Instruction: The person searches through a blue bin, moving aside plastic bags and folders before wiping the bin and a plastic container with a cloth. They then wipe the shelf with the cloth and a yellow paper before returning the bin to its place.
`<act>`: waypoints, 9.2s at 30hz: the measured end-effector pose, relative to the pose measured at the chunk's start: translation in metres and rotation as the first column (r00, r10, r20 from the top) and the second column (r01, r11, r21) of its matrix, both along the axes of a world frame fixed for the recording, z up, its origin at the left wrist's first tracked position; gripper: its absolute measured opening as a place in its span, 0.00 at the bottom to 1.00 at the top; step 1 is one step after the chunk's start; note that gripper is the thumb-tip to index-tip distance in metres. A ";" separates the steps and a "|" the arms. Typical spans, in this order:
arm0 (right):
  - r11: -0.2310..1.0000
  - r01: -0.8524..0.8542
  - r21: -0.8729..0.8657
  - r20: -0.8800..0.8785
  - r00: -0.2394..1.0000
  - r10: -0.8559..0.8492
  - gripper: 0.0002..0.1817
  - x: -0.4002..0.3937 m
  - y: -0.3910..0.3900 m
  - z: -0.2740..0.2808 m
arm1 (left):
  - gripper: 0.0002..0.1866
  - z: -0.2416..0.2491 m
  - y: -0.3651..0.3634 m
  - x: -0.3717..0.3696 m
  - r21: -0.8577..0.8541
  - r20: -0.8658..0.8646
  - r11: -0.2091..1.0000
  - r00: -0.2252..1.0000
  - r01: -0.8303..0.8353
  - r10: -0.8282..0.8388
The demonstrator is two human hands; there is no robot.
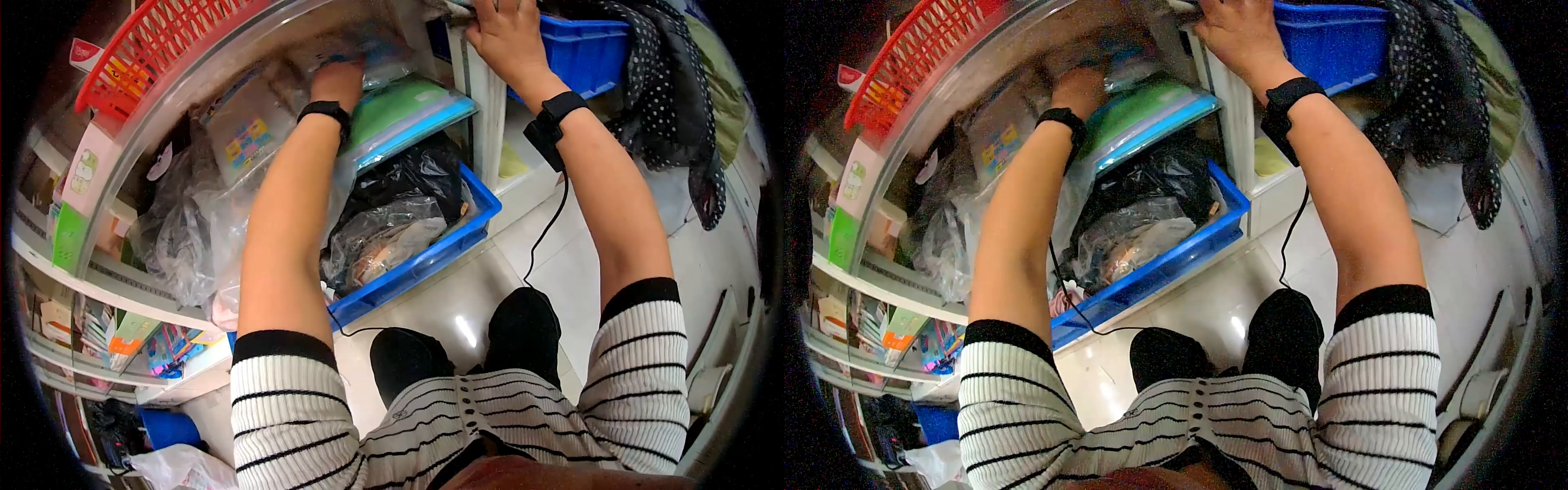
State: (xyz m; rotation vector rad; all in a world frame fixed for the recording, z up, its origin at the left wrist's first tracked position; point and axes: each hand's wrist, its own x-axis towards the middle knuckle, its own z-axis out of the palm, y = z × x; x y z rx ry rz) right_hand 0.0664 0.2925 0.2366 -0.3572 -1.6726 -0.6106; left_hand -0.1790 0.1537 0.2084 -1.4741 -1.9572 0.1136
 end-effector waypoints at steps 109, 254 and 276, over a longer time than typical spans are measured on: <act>-0.104 -0.543 -0.833 -0.409 0.479 0.777 0.40 -0.181 0.061 -0.046 | 0.46 -0.015 -0.008 0.018 0.277 0.904 0.691 -0.064 -0.668 -0.424; 0.358 -0.638 -0.681 -0.377 0.725 0.576 0.24 -0.099 -0.074 -0.092 | 0.29 0.080 0.019 -0.051 -0.213 0.295 0.973 0.955 0.093 -0.027; 0.704 -0.477 -0.526 -0.014 0.833 0.554 0.32 -0.134 -0.047 -0.100 | 0.25 0.088 0.033 -0.044 0.039 -0.026 0.994 0.995 0.101 -0.100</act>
